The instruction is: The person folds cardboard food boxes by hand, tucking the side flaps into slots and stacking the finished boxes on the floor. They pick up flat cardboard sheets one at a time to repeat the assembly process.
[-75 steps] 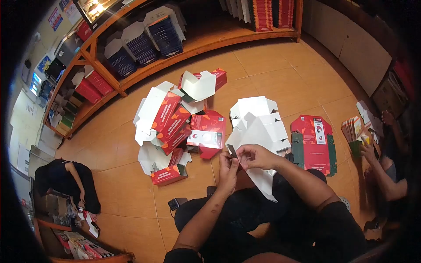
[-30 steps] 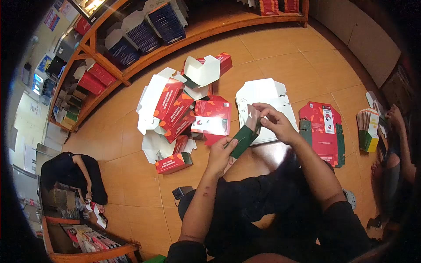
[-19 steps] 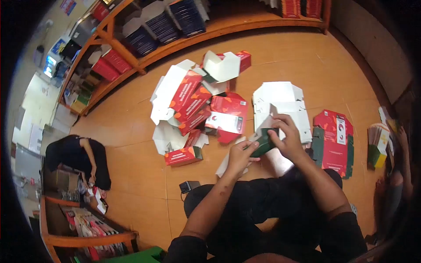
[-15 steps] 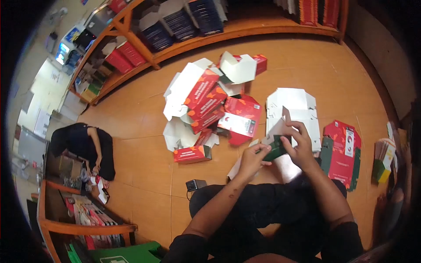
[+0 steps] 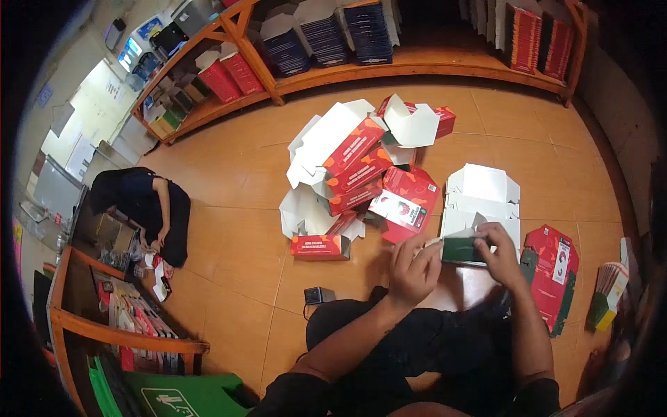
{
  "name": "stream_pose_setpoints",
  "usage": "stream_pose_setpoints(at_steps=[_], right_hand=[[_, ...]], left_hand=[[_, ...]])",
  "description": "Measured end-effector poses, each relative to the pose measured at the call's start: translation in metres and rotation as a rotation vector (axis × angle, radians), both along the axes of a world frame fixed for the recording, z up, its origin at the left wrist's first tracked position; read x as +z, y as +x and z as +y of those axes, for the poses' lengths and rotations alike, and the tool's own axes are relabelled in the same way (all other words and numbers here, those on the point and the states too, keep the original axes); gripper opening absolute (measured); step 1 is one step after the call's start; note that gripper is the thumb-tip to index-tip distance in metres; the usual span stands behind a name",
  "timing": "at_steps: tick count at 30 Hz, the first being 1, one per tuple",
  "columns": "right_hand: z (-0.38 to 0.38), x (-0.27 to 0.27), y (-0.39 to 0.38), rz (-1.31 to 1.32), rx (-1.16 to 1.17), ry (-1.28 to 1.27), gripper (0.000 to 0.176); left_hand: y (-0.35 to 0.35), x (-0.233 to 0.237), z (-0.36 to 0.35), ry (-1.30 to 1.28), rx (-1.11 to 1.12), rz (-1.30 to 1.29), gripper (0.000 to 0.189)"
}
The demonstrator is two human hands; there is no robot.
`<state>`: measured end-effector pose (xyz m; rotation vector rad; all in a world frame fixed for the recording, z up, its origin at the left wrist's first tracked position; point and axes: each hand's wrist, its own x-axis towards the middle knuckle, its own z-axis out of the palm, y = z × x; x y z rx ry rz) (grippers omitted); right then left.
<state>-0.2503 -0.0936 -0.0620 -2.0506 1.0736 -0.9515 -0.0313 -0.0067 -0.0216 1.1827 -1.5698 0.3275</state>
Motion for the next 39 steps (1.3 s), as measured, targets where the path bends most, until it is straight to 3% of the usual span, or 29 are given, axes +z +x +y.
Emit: stream_pose_setpoints(at_steps=[1, 3, 4, 5, 7, 9, 11, 12, 16, 18, 19, 21, 25, 31, 36, 39], right_hand=[[-0.003, -0.001, -0.007, -0.002, -0.009, 0.0, 0.016], [-0.009, 0.002, -0.016, -0.172, -0.179, 0.11, 0.014], [-0.003, 0.017, -0.016, -0.211, -0.238, 0.2, 0.014], [-0.004, 0.016, -0.018, -0.207, -0.24, 0.198, 0.014], [-0.002, 0.017, -0.023, -0.213, -0.141, 0.263, 0.015], [0.002, 0.012, -0.019, -0.138, -0.049, 0.173, 0.018], [0.013, 0.032, -0.007, -0.123, -0.019, 0.098, 0.019], [0.014, 0.033, -0.006, -0.099, -0.021, 0.099, 0.02], [0.013, 0.022, -0.007, -0.012, 0.071, 0.1, 0.02], [0.019, 0.023, -0.002, -0.026, 0.12, 0.111, 0.019], [0.018, 0.024, -0.002, -0.023, 0.117, 0.106, 0.019], [0.017, 0.029, -0.003, -0.025, 0.112, 0.184, 0.023], [0.019, 0.029, -0.001, -0.067, 0.097, 0.149, 0.022], [0.024, 0.028, 0.0, -0.1, 0.13, 0.194, 0.021], [0.021, 0.025, -0.004, -0.082, 0.318, 0.094, 0.018], [0.022, 0.033, -0.005, -0.031, 0.329, 0.105, 0.02]], left_hand=[[-0.002, -0.004, 0.002, 0.0, -0.009, -0.002, 0.015], [-0.006, -0.015, 0.006, 0.081, -0.161, 0.37, 0.016], [-0.007, -0.02, 0.009, 0.295, -0.159, 0.452, 0.024], [-0.006, -0.023, 0.007, 0.293, -0.162, 0.457, 0.024], [-0.01, -0.027, 0.002, 0.729, -0.274, 0.648, 0.041], [-0.016, -0.049, -0.008, 0.773, -0.345, 0.66, 0.05], [-0.019, -0.054, -0.015, 0.886, -0.385, 0.919, 0.042], [-0.015, -0.075, -0.022, 0.832, -0.458, 0.899, 0.036], [-0.014, -0.05, -0.008, 0.993, -0.482, 0.691, 0.028], [-0.017, -0.044, -0.002, 0.945, -0.276, 0.304, 0.026], [-0.02, -0.041, -0.006, 0.967, -0.293, 0.301, 0.026], [-0.023, -0.04, -0.005, 0.803, -0.106, 0.449, 0.025], [-0.018, -0.05, -0.013, 0.746, -0.05, 0.584, 0.027], [-0.018, -0.036, -0.003, 0.739, -0.155, 0.384, 0.024], [-0.022, -0.03, 0.001, 0.707, -0.366, 0.169, 0.021], [-0.019, -0.033, 0.002, 0.676, -0.414, 0.172, 0.018]])
